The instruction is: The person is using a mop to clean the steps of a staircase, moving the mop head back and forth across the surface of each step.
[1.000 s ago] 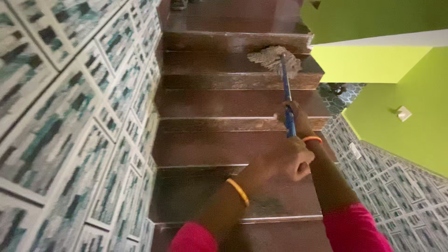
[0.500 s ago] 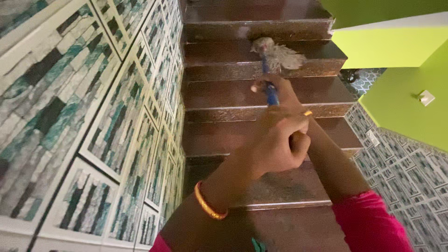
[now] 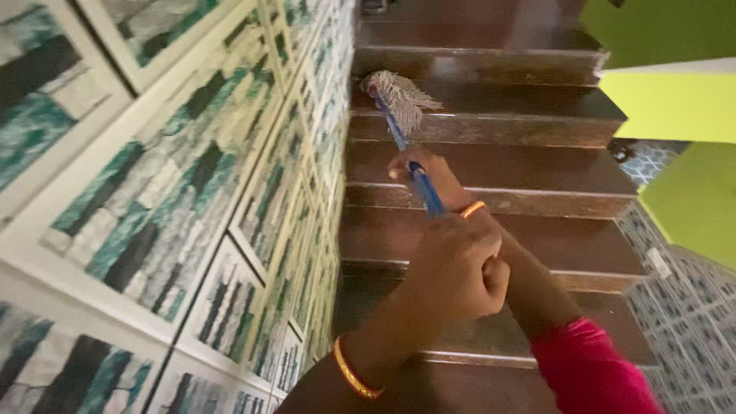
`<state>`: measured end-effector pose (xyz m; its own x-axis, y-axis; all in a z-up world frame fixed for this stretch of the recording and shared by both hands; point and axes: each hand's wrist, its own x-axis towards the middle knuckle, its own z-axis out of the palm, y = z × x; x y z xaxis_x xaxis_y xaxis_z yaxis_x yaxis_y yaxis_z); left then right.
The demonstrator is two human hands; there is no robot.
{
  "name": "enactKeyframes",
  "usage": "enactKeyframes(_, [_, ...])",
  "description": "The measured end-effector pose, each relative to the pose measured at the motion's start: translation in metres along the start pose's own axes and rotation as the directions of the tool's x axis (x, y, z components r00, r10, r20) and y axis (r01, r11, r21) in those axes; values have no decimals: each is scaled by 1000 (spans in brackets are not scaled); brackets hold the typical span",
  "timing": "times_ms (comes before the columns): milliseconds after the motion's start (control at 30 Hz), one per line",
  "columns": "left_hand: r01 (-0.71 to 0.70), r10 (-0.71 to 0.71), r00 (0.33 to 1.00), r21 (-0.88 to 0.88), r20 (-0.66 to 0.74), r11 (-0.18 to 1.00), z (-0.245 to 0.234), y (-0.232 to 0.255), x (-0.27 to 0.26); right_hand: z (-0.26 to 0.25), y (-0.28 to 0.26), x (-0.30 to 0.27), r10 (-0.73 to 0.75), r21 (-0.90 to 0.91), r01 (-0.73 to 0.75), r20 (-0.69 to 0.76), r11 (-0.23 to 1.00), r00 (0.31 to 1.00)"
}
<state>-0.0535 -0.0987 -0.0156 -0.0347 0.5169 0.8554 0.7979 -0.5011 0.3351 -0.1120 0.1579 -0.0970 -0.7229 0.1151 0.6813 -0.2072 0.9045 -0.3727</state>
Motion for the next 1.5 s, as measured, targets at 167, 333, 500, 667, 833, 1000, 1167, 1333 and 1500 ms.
enactKeyframes(167, [73, -73, 997, -19, 14, 997, -13, -28, -22, 41, 14, 15, 92, 236, -106, 72, 966, 993])
enactKeyframes(333, [47, -49, 990, -15, -129, 999, -27, -66, -60, 60, 30, 30, 163, 245, -220, 234, 944, 958])
enactKeyframes(500, [-195, 172, 966, -112, -194, 974, -46, -126, -119, 111, 53, 64, -370, 64, 364, 151, 929, 917])
enactKeyframes(667, [-271, 271, 961, -335, -48, 903, -114, -184, -147, 162, 35, 75, -53, -186, 113, 299, 976, 953])
enactKeyframes(833, [-15, -136, 909, -358, -394, 934, -122, -126, -163, 166, 31, 74, 101, -280, 23, 421, 960, 902])
enactKeyframes(1000, [39, -229, 892, -439, -390, 897, -122, -113, -132, 129, 48, 56, -114, -246, 177, 247, 953, 962])
enactKeyframes(1167, [33, -155, 937, -365, -312, 931, -75, -114, -92, 43, 54, 25, 66, -235, -11, 227, 972, 972])
enactKeyframes(1333, [44, -124, 980, -432, -157, 901, -26, -135, -67, -20, 65, -5, 416, -321, -334, 235, 887, 879])
enactKeyframes(1500, [-8, -84, 984, -506, -159, 862, 47, -141, -43, -66, 145, -54, 317, -349, -241, 179, 905, 931])
